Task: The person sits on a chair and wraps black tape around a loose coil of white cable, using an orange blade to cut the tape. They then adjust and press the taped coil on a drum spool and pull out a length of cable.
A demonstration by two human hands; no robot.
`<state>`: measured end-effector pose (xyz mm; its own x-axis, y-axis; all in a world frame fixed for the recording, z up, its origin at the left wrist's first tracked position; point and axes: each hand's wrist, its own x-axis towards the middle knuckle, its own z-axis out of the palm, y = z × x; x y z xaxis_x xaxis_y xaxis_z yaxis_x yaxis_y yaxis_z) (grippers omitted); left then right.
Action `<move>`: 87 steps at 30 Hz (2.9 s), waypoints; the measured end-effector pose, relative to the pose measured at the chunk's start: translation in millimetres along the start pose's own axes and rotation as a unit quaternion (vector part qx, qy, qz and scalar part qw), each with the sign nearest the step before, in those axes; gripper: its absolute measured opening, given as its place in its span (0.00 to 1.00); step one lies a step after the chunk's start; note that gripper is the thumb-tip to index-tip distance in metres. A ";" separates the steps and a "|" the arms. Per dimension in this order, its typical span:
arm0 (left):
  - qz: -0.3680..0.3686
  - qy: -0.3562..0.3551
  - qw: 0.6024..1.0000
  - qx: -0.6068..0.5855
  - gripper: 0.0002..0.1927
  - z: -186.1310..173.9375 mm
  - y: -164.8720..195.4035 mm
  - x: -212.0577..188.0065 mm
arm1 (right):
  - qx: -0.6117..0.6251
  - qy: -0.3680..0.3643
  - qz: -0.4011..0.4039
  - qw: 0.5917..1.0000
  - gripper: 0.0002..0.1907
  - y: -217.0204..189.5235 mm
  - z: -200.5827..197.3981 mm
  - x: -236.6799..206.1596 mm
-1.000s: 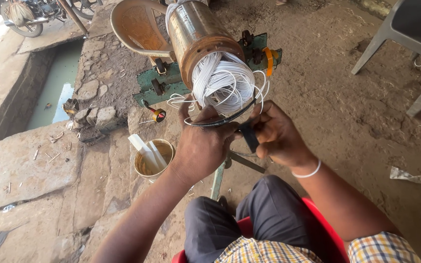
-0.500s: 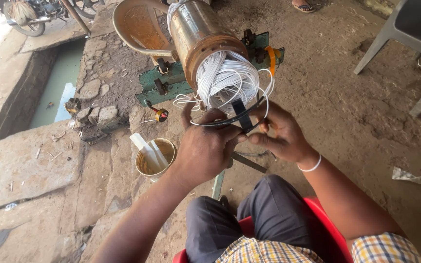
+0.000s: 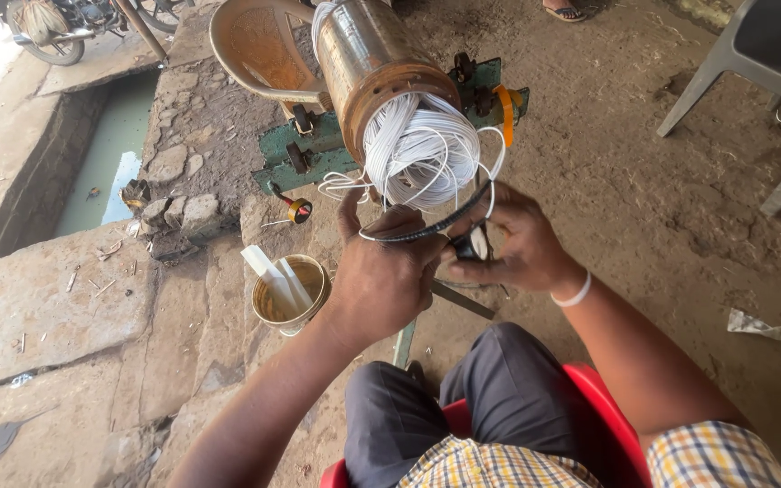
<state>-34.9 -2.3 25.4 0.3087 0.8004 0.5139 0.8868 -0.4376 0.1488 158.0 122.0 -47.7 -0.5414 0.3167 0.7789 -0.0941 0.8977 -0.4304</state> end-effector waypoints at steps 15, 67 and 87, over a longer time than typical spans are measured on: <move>0.002 0.032 0.999 -0.039 0.07 3.0 -0.4 -1.7 | 0.320 0.026 0.084 0.943 0.12 4.2 20.4 -8.0; 0.007 0.050 0.998 -0.029 0.09 3.5 -0.2 -4.7 | 0.437 -0.054 0.174 0.881 0.32 -1.5 -9.2 -9.3; 0.010 0.050 0.998 -0.045 0.07 4.1 -0.2 -6.5 | 0.097 -0.002 0.031 0.995 0.24 -5.9 5.9 1.6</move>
<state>-35.7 -5.7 18.6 0.2853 0.7485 0.5987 0.8448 -0.4914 0.2118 152.7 115.5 -46.7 -0.5538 0.3676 0.7471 -0.2202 0.8006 -0.5572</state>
